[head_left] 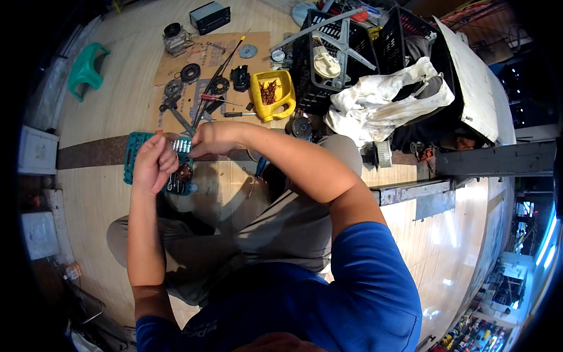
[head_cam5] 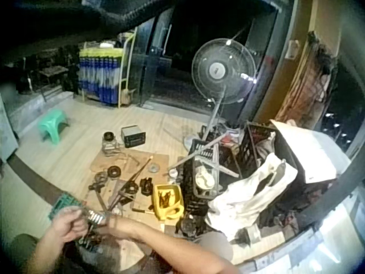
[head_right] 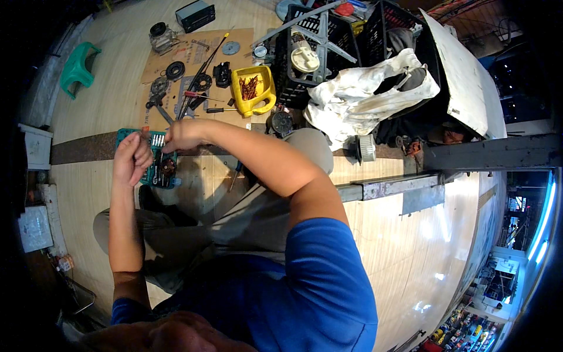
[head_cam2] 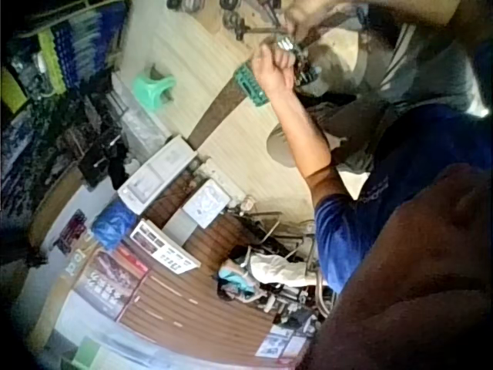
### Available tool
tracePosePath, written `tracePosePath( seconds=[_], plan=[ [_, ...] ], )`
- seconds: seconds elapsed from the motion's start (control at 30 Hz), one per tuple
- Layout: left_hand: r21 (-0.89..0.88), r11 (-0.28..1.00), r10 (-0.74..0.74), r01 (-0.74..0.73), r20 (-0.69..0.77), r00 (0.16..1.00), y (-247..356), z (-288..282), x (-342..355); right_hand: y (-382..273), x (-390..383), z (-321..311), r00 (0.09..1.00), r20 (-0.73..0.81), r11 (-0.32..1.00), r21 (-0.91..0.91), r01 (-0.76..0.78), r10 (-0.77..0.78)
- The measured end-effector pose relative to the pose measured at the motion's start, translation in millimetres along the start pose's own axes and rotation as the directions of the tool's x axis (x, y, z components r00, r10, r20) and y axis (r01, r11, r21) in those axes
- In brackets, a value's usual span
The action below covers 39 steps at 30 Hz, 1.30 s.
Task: The person manipulates an electric motor component, using a small tool to separate or adjust internal wiring and coils.
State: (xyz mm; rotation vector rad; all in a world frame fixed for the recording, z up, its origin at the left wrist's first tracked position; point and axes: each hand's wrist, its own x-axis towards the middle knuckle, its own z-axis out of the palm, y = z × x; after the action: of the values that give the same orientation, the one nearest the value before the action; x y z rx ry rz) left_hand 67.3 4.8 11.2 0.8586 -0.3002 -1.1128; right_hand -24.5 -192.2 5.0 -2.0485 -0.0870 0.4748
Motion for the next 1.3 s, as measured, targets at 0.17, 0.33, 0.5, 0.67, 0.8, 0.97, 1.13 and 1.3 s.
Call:
tracePosePath(
  seconds=[0.17,0.33,0.5,0.67,0.8,0.97,1.13,1.3],
  plan=[
    [0.770,0.595,-0.138,0.231,-0.186,0.973,-17.2,15.5,4.0,11.2,7.3,-6.7,0.992,-0.126,0.998,-0.067,0.013,-0.021],
    [0.746,0.645,0.177,0.165,-0.356,0.918,-38.6,-1.4,13.0,-6.6,5.4,10.4,0.943,-0.177,0.901,0.387,-0.197,0.282],
    [0.282,0.947,0.259,-0.152,-0.395,0.882,-51.1,1.6,23.0,-3.2,6.6,44.8,0.985,-0.169,0.748,0.658,0.083,0.039],
    [-0.016,0.955,0.279,-0.296,-0.289,0.916,-33.3,-0.8,16.1,-4.9,5.1,55.6,0.996,-0.082,0.649,0.760,0.036,0.040],
    [-0.195,0.940,0.238,-0.279,-0.210,0.948,-11.4,-5.7,7.8,3.6,4.9,41.5,0.994,0.027,0.870,0.482,-0.103,0.103],
    [-0.049,0.999,-0.019,0.022,0.071,0.997,-0.8,5.7,-2.1,-4.0,-4.0,1.3,0.971,0.157,0.945,0.248,-0.214,0.179],
    [0.663,0.719,-0.141,0.209,-0.156,0.978,-14.4,19.5,-1.9,-4.3,0.0,-4.0,0.966,0.149,0.967,0.112,-0.229,0.212],
    [0.946,0.322,0.106,0.036,-0.073,0.992,-24.7,7.3,8.9,11.8,2.0,2.0,0.944,0.026,0.799,0.524,-0.294,0.330]
  ],
)
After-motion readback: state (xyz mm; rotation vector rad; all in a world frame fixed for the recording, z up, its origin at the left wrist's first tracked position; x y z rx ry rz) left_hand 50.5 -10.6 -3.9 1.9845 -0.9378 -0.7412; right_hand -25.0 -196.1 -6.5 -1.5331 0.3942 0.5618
